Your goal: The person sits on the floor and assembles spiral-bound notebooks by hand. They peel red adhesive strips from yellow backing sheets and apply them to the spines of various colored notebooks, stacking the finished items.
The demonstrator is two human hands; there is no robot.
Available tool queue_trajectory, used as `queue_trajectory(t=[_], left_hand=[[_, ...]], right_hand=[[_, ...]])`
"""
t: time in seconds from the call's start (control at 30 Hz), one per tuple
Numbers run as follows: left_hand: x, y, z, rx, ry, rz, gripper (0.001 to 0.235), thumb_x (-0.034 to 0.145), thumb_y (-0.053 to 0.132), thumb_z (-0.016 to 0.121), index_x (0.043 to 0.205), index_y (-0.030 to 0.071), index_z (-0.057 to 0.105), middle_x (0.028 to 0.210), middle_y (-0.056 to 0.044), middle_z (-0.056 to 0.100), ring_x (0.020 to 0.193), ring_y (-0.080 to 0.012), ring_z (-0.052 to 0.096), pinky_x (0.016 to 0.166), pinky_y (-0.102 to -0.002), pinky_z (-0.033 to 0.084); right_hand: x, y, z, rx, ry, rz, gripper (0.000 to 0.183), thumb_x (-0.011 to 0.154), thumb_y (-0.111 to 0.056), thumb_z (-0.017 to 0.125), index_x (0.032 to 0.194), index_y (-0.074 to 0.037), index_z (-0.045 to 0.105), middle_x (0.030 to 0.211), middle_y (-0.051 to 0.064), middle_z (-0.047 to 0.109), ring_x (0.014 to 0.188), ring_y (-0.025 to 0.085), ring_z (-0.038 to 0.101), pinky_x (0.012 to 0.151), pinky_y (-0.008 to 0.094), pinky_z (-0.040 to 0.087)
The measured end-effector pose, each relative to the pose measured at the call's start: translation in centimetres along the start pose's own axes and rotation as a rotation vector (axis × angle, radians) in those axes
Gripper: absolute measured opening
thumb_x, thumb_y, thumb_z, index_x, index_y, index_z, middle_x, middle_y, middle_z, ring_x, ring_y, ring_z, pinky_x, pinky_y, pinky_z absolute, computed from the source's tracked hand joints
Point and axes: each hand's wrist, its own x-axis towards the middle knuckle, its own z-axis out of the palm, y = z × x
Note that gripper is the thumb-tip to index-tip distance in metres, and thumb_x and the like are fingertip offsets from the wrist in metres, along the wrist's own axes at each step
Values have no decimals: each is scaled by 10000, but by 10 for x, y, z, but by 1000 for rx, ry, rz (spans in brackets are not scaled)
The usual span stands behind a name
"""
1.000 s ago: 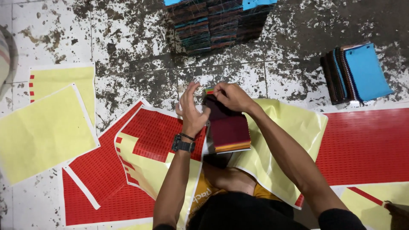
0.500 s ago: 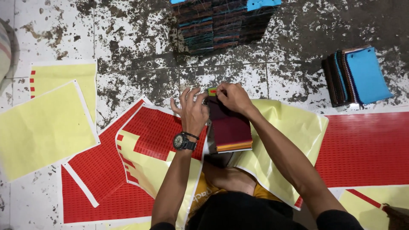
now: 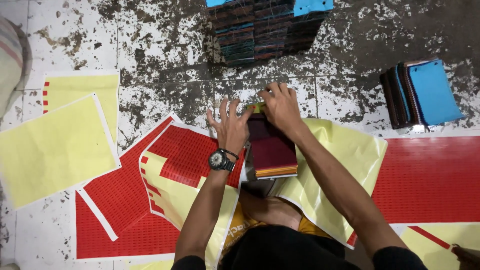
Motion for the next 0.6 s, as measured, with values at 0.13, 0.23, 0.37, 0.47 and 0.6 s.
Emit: queue_trajectory(t=[0.13, 0.23, 0.37, 0.47, 0.6], left_hand=[[5, 5, -4, -42, -22, -3, 309, 879, 77, 648, 1104, 268, 737, 1417, -84, 520, 1434, -345, 343, 1047, -754, 106], [0, 9, -7, -3, -15, 25, 340, 902, 79, 623, 1146, 291, 726, 1431, -81, 516, 1438, -344, 339, 1046, -741, 89], [4, 12, -29, -198, -6, -94, 445, 849, -23, 604, 1198, 235, 702, 1441, -96, 503, 1397, -325, 390, 1058, -771, 119], [6, 3, -29, -641, 45, -256, 542, 781, -132, 541, 1252, 117, 642, 1419, -154, 463, 1249, -322, 544, 1018, -648, 328], [11, -14, -24, -1242, -14, -352, 658, 744, -192, 465, 1350, 52, 551, 1360, -187, 440, 1042, -317, 690, 926, -473, 568]], right_hand=[[-1, 19, 23, -49, 173, -133, 135, 874, -155, 781, 1008, -160, 761, 987, 44, 662, 987, 284, 675, 890, 484, 551], [-7, 20, 27, -122, 468, -268, 247, 985, -258, 674, 739, -244, 687, 722, -58, 638, 728, 198, 693, 729, 352, 553], [-7, 25, 33, -143, 572, -370, 251, 972, -231, 674, 723, -202, 661, 790, -49, 625, 774, 193, 649, 729, 355, 528], [-16, 31, 37, -58, 478, -401, 187, 918, -172, 696, 733, -172, 674, 846, -22, 619, 831, 224, 644, 713, 356, 534], [-26, 3, -35, 514, -154, -279, 132, 770, -63, 803, 886, -27, 752, 875, 177, 735, 913, 400, 716, 863, 500, 572]])
